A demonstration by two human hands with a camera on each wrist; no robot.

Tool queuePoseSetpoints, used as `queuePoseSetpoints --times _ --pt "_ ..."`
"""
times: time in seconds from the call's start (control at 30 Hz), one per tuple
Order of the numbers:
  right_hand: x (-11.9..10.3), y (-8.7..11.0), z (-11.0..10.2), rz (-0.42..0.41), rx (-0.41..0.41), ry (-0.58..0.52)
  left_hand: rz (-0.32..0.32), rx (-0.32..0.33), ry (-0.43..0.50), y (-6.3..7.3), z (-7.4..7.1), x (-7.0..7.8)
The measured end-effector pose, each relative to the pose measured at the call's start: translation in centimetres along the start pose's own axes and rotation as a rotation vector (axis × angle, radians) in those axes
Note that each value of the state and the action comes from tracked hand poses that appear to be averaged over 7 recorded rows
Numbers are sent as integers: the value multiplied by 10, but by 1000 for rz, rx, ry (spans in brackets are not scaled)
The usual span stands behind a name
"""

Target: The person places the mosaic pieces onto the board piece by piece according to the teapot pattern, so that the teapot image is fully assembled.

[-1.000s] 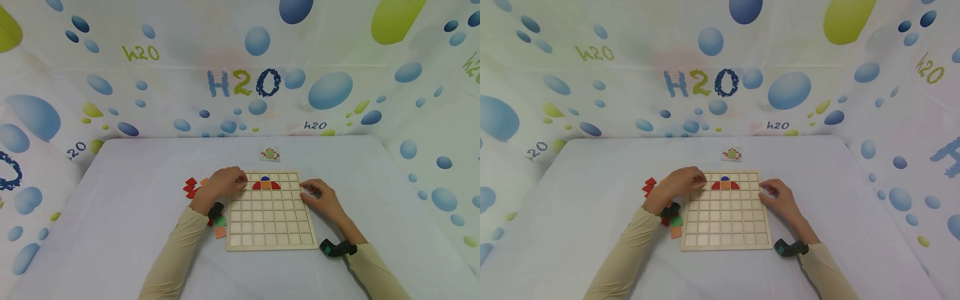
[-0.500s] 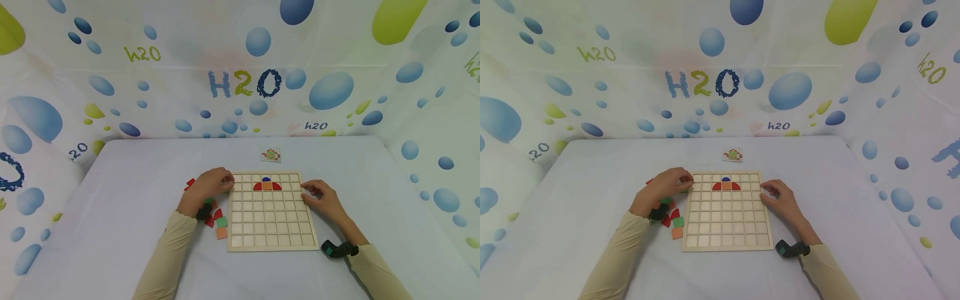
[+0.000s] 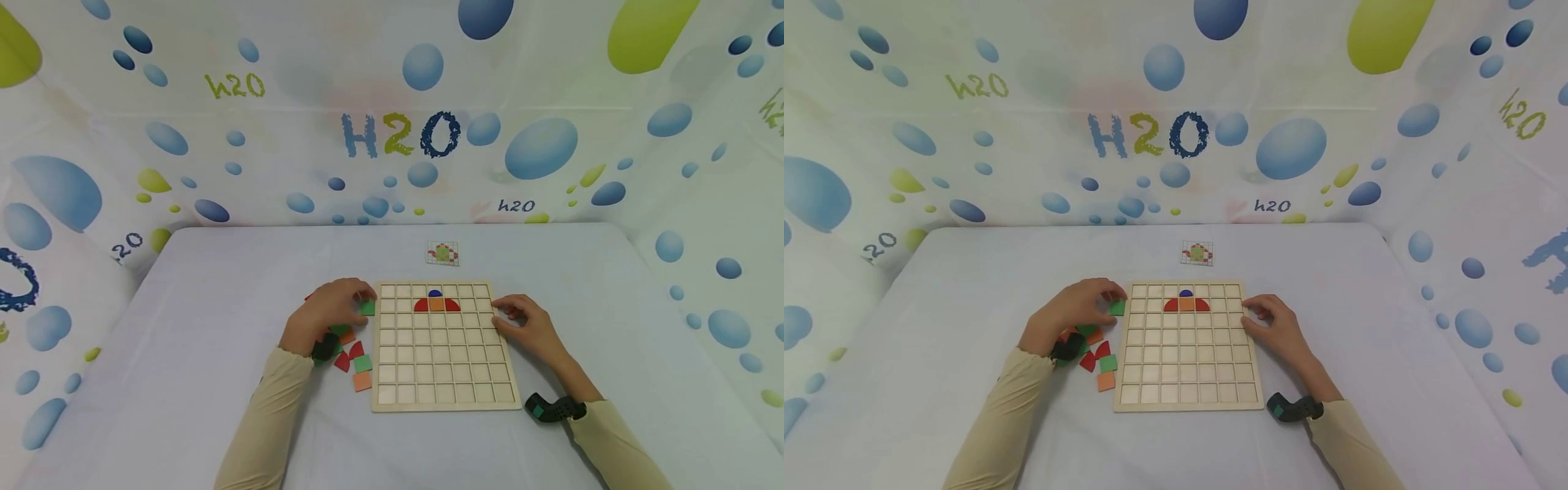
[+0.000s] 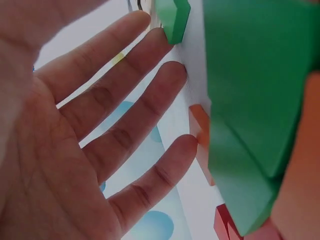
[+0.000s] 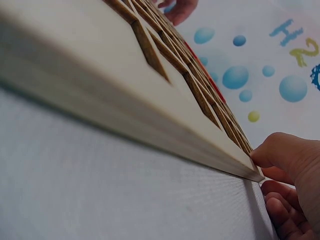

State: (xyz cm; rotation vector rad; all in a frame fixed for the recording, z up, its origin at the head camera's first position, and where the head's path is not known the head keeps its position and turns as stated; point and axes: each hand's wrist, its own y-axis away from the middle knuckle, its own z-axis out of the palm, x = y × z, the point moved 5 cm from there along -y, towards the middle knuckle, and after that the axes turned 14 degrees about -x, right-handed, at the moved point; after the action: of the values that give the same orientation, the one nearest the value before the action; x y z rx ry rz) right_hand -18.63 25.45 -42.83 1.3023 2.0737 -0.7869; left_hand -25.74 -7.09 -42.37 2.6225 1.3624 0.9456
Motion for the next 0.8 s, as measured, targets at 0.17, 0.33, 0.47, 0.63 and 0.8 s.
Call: queuePoseSetpoints --times 0.17,0.33,0.47,0.63,0.8 --pt "1 3 -1 -24 0 -4 -8 25 -4 4 2 0" --pt "3 5 -2 -32 -6 0 7 34 -4 5 5 2" --pt "3 7 -3 -28 -12 -3 4 36 -6 6 6 5" --pt "3 9 -4 -30 -16 -9 -11 44 22 11 7 7" --pt "4 11 -5 -45 -17 -10 -16 49 51 13 10 8"
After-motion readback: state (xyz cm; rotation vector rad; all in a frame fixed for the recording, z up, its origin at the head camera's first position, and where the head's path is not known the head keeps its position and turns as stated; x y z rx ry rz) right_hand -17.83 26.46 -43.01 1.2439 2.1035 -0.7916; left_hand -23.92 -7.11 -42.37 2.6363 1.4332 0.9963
